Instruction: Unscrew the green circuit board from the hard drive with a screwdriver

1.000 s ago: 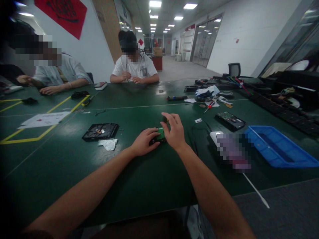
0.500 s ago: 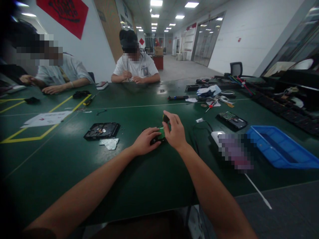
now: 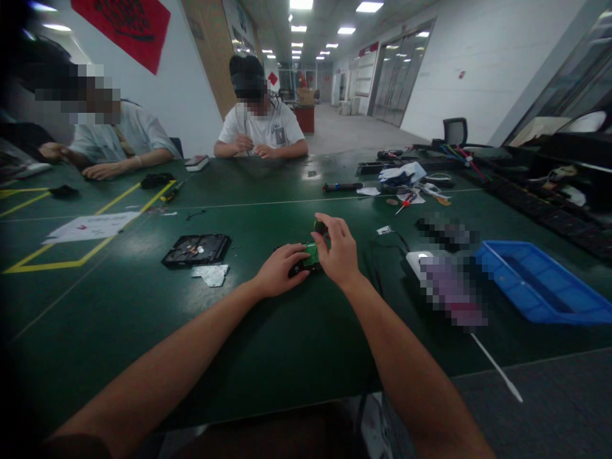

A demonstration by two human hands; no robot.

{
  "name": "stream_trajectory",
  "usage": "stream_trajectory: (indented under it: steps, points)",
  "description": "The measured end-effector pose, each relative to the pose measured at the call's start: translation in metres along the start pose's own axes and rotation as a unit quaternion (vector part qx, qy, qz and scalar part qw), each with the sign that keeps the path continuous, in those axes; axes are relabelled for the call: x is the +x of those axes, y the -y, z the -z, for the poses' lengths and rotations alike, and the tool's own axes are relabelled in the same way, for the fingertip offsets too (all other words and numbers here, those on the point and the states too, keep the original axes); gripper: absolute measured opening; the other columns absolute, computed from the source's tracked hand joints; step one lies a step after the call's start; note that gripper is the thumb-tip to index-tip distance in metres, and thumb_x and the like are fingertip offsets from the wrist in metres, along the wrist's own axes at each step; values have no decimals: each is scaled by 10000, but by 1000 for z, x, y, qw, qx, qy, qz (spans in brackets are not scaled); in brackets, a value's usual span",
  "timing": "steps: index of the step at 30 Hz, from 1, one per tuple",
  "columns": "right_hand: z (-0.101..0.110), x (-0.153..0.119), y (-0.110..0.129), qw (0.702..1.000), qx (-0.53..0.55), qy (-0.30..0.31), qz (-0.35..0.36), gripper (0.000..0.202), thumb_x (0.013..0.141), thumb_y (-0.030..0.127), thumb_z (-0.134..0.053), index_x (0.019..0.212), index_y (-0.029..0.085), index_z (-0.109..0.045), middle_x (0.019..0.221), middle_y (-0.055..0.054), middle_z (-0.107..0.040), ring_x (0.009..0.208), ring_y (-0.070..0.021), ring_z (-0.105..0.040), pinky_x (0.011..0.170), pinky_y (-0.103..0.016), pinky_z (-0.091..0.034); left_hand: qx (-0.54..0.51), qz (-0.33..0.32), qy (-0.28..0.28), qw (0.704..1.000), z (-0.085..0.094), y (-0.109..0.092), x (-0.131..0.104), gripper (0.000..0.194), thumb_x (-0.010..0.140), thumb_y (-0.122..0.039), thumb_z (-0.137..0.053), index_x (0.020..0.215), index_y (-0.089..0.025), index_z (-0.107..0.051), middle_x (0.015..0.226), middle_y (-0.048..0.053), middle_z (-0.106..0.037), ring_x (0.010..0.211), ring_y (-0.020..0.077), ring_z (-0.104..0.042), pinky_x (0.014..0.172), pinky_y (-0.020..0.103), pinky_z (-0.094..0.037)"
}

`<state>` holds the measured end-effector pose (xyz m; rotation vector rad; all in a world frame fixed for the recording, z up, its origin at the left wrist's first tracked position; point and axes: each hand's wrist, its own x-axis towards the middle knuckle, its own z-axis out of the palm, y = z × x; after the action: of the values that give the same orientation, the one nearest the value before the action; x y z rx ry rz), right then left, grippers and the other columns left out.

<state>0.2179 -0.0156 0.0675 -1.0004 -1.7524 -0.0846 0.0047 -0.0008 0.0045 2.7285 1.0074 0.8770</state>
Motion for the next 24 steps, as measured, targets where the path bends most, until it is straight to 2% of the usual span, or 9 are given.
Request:
stream_trajectory:
  steps: [3, 6, 11, 15, 19, 24]
  points:
    - [-1, 0, 1, 1000, 10, 15, 5, 406, 1024, 282, -542, 1429, 311, -526, 1259, -88, -669, 1042, -253, -666, 931, -471, -593, 3, 2, -1, 1000, -1, 0, 0, 451, 931, -414, -688, 1327, -206, -629, 1422, 147, -615, 1363, 338, -559, 1177, 591, -437]
    - [-1, 0, 1, 1000, 12, 17, 1, 426, 1010, 295, -571, 1434, 314, -527, 1273, -95, -649, 1088, -263, -648, 945, -479, -593, 5, 0, 0, 1000, -1, 1, -1, 446, 943, -423, -672, 1326, -197, -631, 1427, 152, -610, 1372, 337, -551, 1183, 587, -432]
    - [-1, 0, -3, 1000, 5, 7, -11, 434, 985, 297, -627, 1412, 334, -556, 1201, -79, -638, 1010, -246, -650, 919, -470, -601, 5, 0, 2, 1000, 0, 0, 0, 445, 940, -419, -676, 1327, -206, -627, 1437, 143, -604, 1370, 334, -551, 1183, 590, -431]
    - [-1, 0, -3, 999, 22, 34, 10, 454, 1001, 235, -570, 1443, 331, -528, 1279, -75, -658, 1091, -253, -657, 971, -478, -584, 9, 0, 3, 1000, 0, 0, 0, 433, 944, -424, -669, 1315, -202, -632, 1438, 143, -601, 1359, 337, -557, 1182, 587, -433]
    - [0, 0, 2, 998, 32, 52, 16, 476, 1009, 245, -552, 1472, 333, -494, 1332, -83, -641, 1163, -265, -638, 991, -489, -581, 4, 1, 5, 1000, 0, 1, 0, 440, 944, -423, -670, 1326, -210, -626, 1444, 144, -596, 1360, 342, -555, 1172, 599, -436]
    - [1, 1, 2, 999, 5, 28, -15, 459, 983, 295, -626, 1431, 336, -537, 1210, -82, -635, 1039, -256, -638, 934, -489, -596, -6, 0, 6, 1000, 0, 1, 1, 438, 941, -414, -676, 1334, -227, -624, 1434, 143, -602, 1368, 342, -552, 1169, 615, -434]
